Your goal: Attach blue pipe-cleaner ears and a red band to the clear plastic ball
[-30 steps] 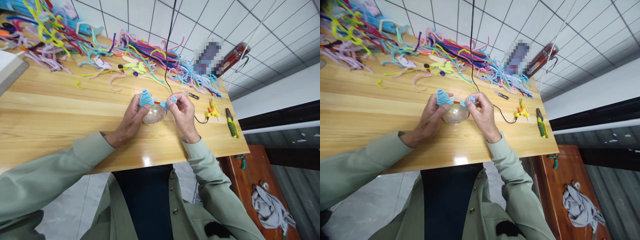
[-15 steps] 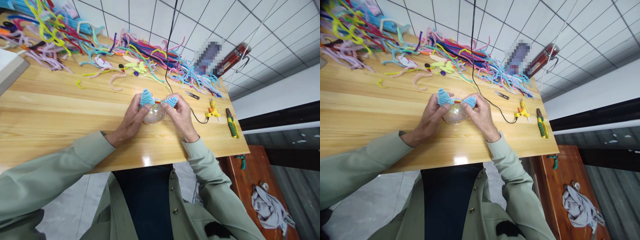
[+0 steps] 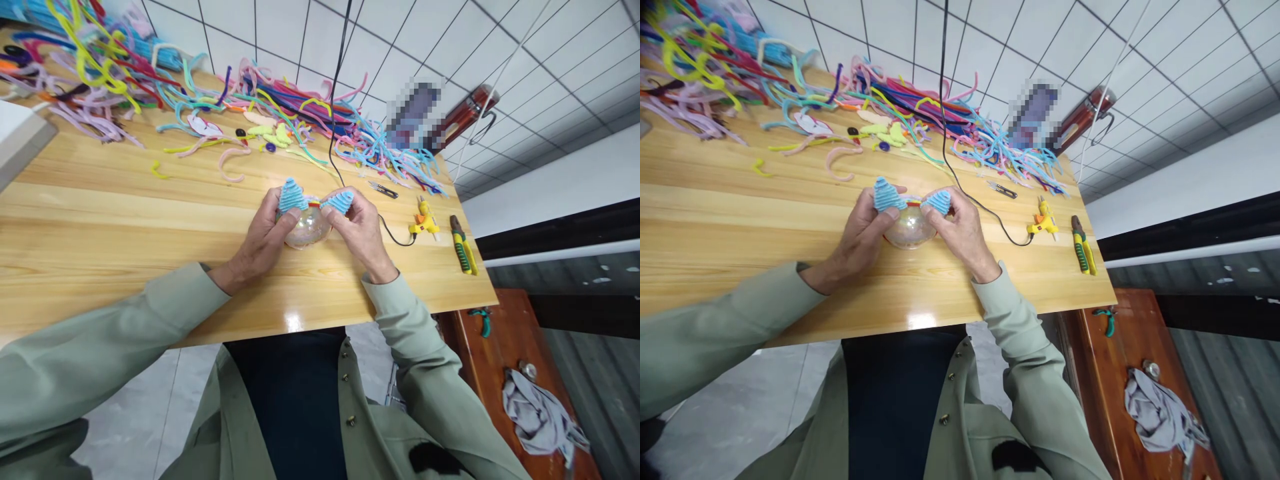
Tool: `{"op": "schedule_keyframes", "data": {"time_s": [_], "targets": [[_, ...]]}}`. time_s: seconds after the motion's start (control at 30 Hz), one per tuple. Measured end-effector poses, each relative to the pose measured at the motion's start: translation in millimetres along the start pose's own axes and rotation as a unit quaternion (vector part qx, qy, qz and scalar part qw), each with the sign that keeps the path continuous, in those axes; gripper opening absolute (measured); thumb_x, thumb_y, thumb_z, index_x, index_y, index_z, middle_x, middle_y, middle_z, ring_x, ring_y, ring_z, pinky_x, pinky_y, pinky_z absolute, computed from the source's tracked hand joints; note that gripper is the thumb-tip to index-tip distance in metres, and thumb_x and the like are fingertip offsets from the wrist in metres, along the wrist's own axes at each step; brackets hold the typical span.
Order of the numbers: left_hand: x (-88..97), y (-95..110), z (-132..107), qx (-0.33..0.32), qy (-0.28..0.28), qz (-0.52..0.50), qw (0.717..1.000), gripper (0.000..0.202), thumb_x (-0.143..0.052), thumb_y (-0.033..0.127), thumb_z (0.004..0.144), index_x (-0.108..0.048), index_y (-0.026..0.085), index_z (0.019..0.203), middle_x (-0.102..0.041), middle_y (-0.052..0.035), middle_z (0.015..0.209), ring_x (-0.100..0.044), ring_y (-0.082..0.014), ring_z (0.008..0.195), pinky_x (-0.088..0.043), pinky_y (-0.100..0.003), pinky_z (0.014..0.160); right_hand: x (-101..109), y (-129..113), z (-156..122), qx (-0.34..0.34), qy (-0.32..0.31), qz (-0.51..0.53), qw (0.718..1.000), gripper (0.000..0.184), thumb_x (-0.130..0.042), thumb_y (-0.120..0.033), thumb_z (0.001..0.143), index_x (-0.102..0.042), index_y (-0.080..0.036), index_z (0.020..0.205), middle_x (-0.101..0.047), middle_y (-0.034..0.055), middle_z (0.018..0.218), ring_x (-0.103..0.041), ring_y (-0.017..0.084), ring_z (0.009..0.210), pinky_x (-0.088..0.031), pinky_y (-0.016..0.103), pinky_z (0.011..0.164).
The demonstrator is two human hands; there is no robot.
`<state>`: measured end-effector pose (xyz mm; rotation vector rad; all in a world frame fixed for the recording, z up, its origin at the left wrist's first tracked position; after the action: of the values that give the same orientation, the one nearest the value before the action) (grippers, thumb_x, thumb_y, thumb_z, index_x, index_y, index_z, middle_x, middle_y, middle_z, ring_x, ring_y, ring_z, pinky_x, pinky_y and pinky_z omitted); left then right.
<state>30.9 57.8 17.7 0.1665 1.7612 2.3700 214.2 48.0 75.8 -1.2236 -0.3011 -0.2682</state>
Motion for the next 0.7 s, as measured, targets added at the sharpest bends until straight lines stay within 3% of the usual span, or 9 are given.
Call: {"op": "schedule_keyframes", "data": {"time_s": [0.17, 0.27, 0.43, 0.7], "targets": [[3.8, -4, 1, 0.005, 0.004, -0.008, 1.000, 0.040, -0.063, 0.055, 0.107, -0.062, 0.027, 0.135, -0.075, -0.0086, 0.132, -0.072, -0.0286, 0.124, -0.061, -0.048, 0.113, 7, 18, -5, -0.049, -0.007, 0.090, 0.995, 0.057, -0.091, -0.074, 0.082, -0.070, -0.028, 0.109, -0.076, 0.0004, 0.103, -0.069, 0.019, 0.092, -0.062, 0.038, 0.089], [4.5, -4, 2, 0.005, 0.002, -0.009, 1.000, 0.040, -0.063, 0.056, 0.107, -0.063, 0.027, 0.134, -0.074, -0.0091, 0.134, -0.072, -0.0290, 0.126, -0.061, -0.048, 0.114, 8, 24, -7, -0.058, -0.004, 0.097, 0.994, 0.056, -0.091, -0.075, 0.082, -0.070, -0.027, 0.101, -0.074, -0.0004, 0.097, -0.068, 0.018, 0.090, -0.061, 0.037, 0.090], [5.6, -6, 2, 0.009, 0.015, -0.023, 1.000, 0.044, -0.067, 0.058, 0.105, -0.063, 0.026, 0.134, -0.074, -0.0106, 0.133, -0.071, -0.0303, 0.126, -0.060, -0.053, 0.117, 3, 29, -6, -0.055, 0.003, 0.081, 0.995, 0.051, -0.085, -0.073, 0.087, -0.068, -0.025, 0.091, -0.069, -0.0018, 0.088, -0.063, 0.016, 0.081, -0.056, 0.033, 0.080], [5.6, -9, 4, 0.008, -0.003, -0.007, 1.000, 0.046, -0.065, 0.066, 0.106, -0.061, 0.031, 0.136, -0.073, -0.0096, 0.140, -0.070, -0.0329, 0.135, -0.058, -0.056, 0.120, 4, 28, -7, -0.065, 0.001, 0.094, 0.993, 0.054, -0.087, -0.076, 0.084, -0.071, -0.025, 0.094, -0.074, -0.0006, 0.093, -0.067, 0.017, 0.086, -0.059, 0.035, 0.085]]}}
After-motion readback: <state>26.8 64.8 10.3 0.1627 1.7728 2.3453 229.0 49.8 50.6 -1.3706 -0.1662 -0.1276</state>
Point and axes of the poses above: each hand's wrist, its own z-axis towards the middle knuckle, its own x-axis out of the back of the hand, y = z × x, the point moved 9 cm from there along z, towards the middle knuckle
